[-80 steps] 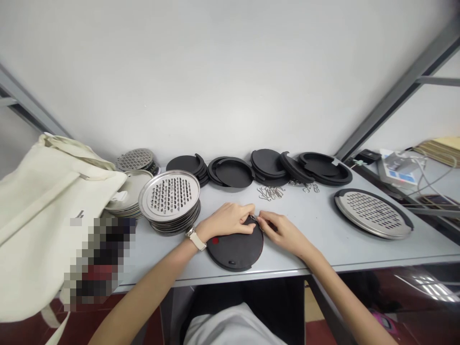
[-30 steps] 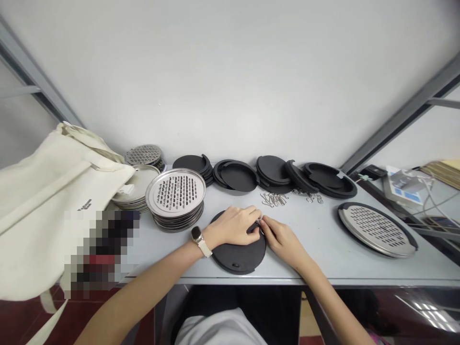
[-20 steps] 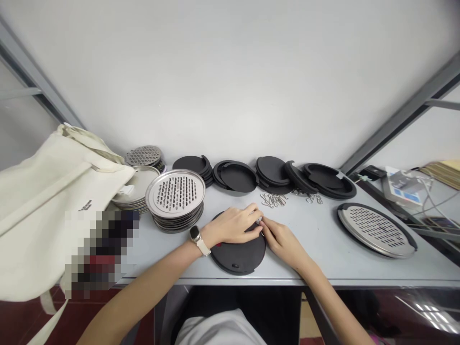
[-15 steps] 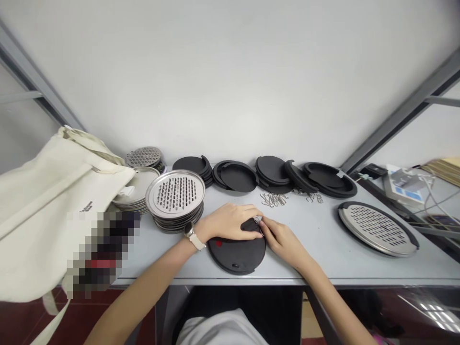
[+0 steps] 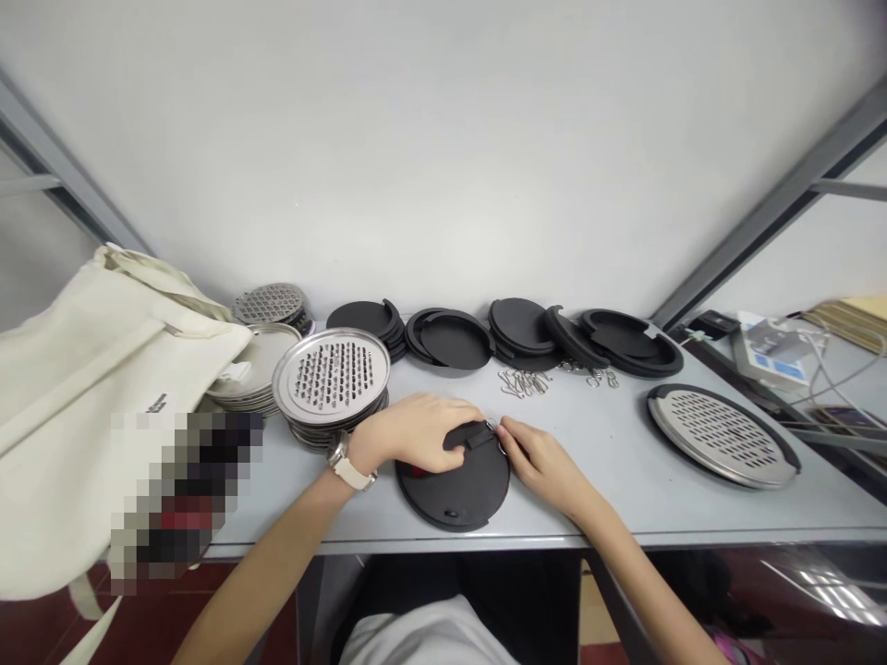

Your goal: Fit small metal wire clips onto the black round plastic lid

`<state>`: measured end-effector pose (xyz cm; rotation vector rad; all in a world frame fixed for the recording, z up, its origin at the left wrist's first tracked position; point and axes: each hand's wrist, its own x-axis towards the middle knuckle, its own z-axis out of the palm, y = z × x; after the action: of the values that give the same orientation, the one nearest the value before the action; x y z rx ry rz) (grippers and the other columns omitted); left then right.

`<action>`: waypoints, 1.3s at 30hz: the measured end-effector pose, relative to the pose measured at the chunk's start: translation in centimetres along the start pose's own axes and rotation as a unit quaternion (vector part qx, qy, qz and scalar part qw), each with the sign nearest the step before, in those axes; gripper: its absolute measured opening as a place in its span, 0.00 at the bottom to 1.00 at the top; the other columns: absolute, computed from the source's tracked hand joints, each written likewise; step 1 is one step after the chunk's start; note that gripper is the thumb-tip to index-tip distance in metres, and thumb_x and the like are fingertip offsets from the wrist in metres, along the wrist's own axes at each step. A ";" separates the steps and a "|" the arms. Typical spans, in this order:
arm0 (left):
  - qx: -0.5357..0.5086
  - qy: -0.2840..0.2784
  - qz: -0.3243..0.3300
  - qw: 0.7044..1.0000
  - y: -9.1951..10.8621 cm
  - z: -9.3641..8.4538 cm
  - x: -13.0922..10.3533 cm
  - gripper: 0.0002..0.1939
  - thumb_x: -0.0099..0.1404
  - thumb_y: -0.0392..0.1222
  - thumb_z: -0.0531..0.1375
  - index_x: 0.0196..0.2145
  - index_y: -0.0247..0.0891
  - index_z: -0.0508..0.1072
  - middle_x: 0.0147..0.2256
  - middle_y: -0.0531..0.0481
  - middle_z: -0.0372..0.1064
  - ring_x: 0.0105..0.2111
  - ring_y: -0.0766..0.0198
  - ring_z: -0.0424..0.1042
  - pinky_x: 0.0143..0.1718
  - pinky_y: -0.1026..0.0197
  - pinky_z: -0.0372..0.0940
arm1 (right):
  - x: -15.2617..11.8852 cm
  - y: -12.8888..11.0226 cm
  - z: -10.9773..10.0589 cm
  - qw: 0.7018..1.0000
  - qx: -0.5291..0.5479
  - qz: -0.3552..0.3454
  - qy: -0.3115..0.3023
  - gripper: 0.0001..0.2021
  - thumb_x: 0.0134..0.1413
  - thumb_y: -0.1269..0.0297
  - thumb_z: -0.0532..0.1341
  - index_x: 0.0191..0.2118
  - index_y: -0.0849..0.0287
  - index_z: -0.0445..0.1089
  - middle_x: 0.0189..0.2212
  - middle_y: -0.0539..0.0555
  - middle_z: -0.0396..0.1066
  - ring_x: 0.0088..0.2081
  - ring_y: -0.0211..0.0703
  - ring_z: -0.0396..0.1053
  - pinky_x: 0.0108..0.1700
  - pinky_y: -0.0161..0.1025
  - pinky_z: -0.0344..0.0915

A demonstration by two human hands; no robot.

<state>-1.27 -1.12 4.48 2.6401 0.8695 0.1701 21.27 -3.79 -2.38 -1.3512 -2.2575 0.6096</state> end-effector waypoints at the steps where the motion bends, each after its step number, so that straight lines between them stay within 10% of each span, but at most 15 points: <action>1: -0.008 -0.012 0.004 1.000 0.1 -0.1 -0.2 0.27 0.61 0.40 0.57 0.58 0.43 0.61 0.55 0.49 0.64 0.50 0.53 0.68 0.49 0.55 0.62 | 0.0 0.0 0.0 1.000 0.000 0.000 0.000 0.14 0.67 0.61 0.43 0.28 0.55 0.53 0.24 0.49 0.62 0.27 0.41 0.63 0.31 0.35 0.56; 24: -0.049 0.019 0.006 0.999 0.6 0.3 0.0 0.19 0.67 0.47 0.57 0.55 0.46 0.64 0.49 0.51 0.69 0.48 0.57 0.68 0.48 0.59 0.61 | 0.1 0.0 -1.2 0.999 0.050 0.011 -0.012 0.17 0.67 0.59 0.44 0.26 0.56 0.55 0.22 0.48 0.62 0.25 0.40 0.62 0.31 0.36 0.58; 29: -0.005 0.013 0.013 1.000 1.4 1.4 0.5 0.33 0.61 0.59 0.58 0.58 0.43 0.58 0.49 0.44 0.64 0.40 0.55 0.71 0.40 0.57 0.65 | 0.0 0.5 -1.5 0.997 0.078 0.001 -0.026 0.18 0.67 0.57 0.44 0.30 0.57 0.64 0.27 0.52 0.70 0.30 0.43 0.67 0.35 0.38 0.62; 39: -0.007 0.047 0.043 0.998 0.7 2.9 1.6 0.33 0.64 0.60 0.54 0.60 0.42 0.55 0.54 0.43 0.62 0.51 0.54 0.65 0.50 0.57 0.61 | -0.2 0.8 -1.5 0.997 0.081 0.014 -0.001 0.18 0.66 0.57 0.45 0.27 0.57 0.60 0.22 0.48 0.64 0.25 0.39 0.62 0.31 0.35 0.58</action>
<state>1.07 -1.54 2.10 2.6766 0.7814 0.3222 22.77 -3.42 -1.61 -1.3049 -2.1431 0.7864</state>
